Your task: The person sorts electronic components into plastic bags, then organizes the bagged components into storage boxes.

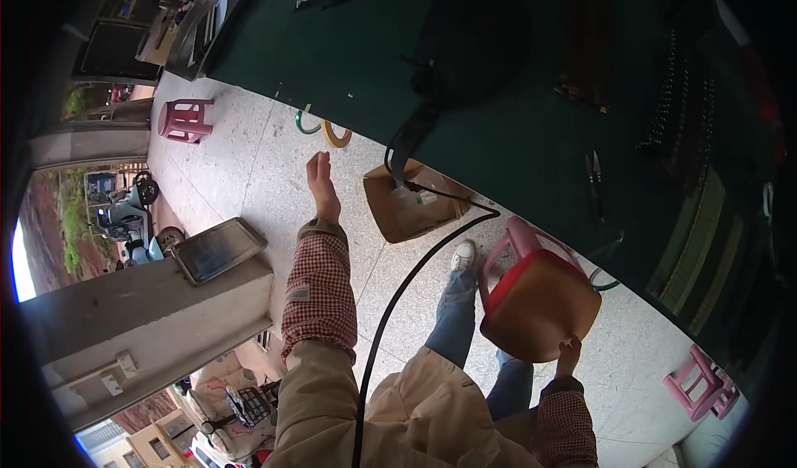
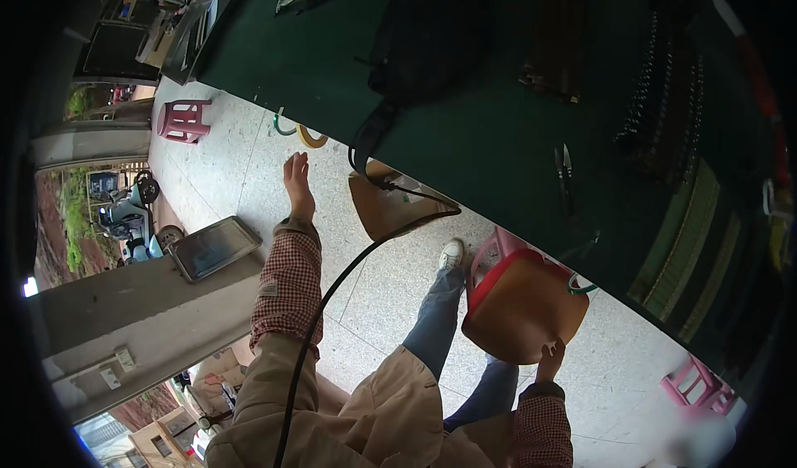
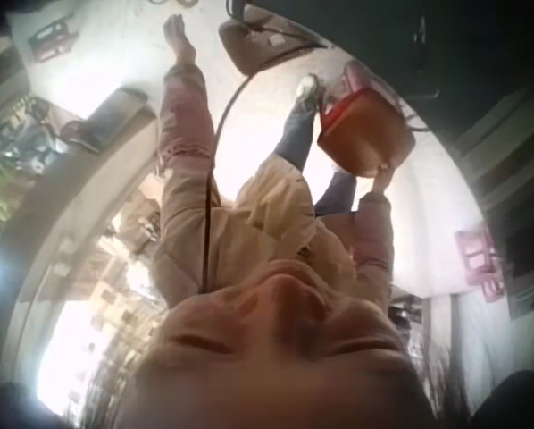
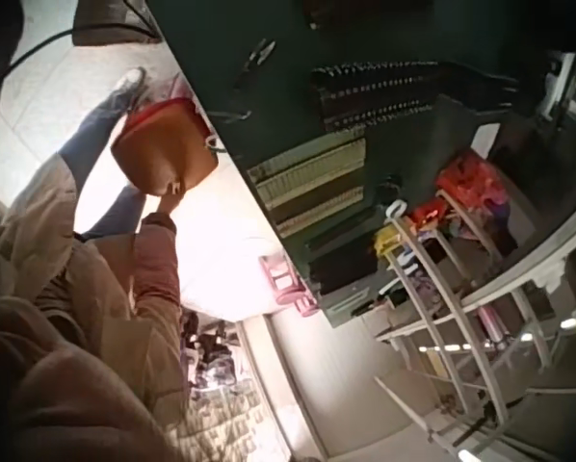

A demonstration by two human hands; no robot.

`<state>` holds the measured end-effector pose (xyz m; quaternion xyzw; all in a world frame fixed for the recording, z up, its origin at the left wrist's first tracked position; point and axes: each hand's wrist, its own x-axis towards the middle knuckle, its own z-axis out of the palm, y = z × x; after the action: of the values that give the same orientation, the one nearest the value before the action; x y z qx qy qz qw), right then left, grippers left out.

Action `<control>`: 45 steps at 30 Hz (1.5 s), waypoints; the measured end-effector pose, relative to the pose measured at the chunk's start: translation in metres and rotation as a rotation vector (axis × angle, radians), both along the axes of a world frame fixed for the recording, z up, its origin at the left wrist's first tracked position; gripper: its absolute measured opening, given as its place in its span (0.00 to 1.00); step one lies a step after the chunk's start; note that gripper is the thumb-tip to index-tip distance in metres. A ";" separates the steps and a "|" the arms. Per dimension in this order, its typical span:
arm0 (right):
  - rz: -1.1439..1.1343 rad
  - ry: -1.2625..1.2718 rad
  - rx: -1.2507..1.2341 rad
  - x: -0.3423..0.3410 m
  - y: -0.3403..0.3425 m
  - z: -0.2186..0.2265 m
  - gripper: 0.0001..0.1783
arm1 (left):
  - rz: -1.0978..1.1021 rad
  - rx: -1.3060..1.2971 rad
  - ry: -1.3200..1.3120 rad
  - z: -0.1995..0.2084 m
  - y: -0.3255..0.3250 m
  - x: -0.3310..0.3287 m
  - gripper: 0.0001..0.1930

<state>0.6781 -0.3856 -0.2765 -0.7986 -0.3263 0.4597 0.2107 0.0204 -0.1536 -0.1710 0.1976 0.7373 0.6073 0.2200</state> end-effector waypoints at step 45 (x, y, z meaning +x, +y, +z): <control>-0.418 0.498 -0.079 0.064 0.062 0.017 0.33 | -0.825 -0.808 0.082 -0.141 -0.153 0.449 0.49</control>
<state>0.7418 -0.3240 -0.2597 -0.7189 -0.0758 0.6000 0.3426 0.4694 -0.3062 -0.3119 0.3925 0.7807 0.1336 0.4676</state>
